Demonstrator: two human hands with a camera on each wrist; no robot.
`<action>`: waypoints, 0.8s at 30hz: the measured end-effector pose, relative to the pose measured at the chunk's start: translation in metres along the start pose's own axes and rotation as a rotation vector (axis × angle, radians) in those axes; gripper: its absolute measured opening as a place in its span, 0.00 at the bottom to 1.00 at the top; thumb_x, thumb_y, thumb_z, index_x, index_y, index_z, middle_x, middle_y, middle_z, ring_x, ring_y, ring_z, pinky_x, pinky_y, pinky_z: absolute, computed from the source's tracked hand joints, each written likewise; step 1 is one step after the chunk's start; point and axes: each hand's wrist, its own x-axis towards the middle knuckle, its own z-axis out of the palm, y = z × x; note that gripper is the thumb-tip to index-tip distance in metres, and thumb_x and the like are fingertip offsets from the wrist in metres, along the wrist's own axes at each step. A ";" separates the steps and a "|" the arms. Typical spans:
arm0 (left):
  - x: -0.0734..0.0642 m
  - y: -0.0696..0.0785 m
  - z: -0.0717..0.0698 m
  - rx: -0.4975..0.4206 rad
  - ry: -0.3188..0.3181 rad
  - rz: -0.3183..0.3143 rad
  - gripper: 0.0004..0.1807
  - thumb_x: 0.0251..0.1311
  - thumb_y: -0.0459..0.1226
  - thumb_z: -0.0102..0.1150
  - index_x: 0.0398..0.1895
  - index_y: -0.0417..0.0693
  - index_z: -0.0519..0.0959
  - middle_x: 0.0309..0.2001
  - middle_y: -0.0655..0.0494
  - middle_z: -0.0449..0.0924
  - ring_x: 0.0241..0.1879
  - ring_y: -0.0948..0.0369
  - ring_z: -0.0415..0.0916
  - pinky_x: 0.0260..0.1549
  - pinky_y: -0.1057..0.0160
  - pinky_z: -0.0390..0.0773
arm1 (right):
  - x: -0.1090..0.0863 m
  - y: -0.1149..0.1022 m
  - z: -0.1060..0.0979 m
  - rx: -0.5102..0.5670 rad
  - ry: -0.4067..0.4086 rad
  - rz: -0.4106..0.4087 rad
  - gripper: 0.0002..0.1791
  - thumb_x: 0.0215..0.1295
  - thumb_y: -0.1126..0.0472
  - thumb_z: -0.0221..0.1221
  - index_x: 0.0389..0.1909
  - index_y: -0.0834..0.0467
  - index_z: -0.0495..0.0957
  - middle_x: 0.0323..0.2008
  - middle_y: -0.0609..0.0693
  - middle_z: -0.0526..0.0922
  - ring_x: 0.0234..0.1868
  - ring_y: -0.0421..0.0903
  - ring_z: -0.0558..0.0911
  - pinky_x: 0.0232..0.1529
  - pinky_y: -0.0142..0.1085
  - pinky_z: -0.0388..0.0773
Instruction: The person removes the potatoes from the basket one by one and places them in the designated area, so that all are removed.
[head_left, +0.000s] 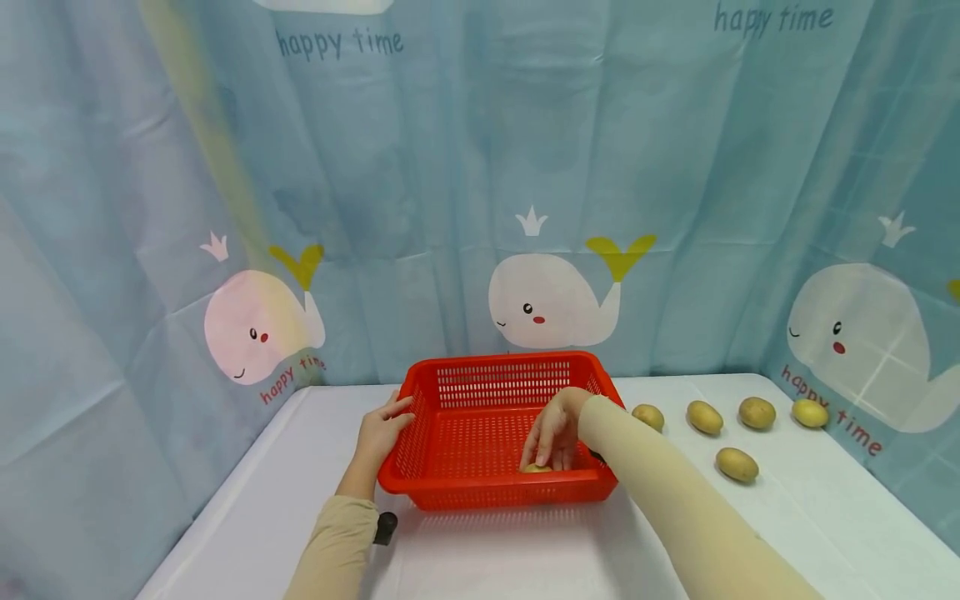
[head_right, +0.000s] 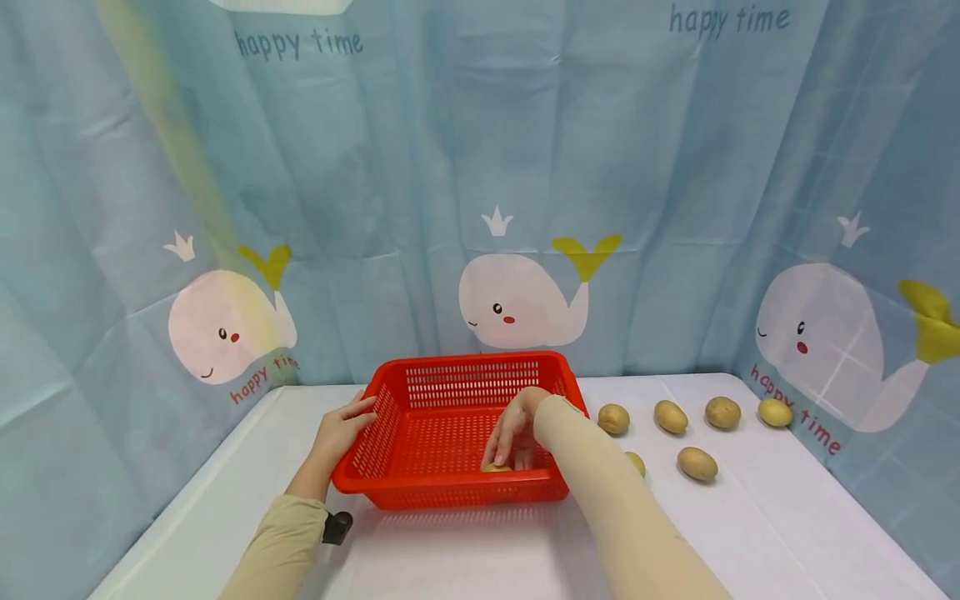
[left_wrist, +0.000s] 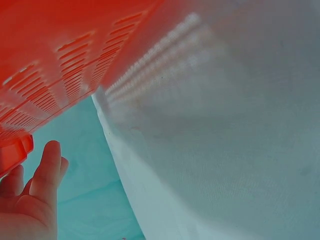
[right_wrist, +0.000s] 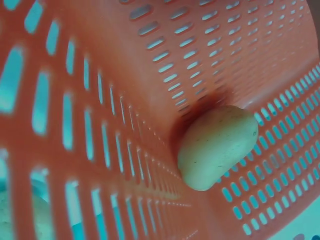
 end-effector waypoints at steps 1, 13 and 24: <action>0.000 -0.001 0.000 -0.002 0.001 -0.002 0.24 0.67 0.31 0.50 0.66 0.36 0.69 0.74 0.48 0.52 0.74 0.45 0.43 0.63 0.46 0.63 | 0.001 0.000 0.000 0.010 0.006 0.001 0.19 0.73 0.65 0.47 0.58 0.54 0.78 0.41 0.48 0.80 0.34 0.42 0.80 0.42 0.32 0.80; -0.001 -0.001 0.002 -0.023 0.012 0.009 0.24 0.67 0.30 0.50 0.65 0.35 0.70 0.74 0.47 0.52 0.74 0.46 0.42 0.64 0.47 0.61 | -0.001 -0.001 0.000 0.023 0.072 -0.125 0.17 0.72 0.69 0.48 0.56 0.59 0.78 0.42 0.51 0.79 0.37 0.44 0.80 0.40 0.33 0.81; -0.001 -0.002 0.000 0.001 0.004 0.014 0.24 0.67 0.31 0.50 0.66 0.35 0.70 0.74 0.47 0.52 0.74 0.44 0.42 0.63 0.46 0.62 | -0.038 0.006 -0.010 0.084 0.118 -0.404 0.16 0.71 0.69 0.46 0.54 0.59 0.76 0.45 0.54 0.78 0.41 0.48 0.80 0.46 0.39 0.80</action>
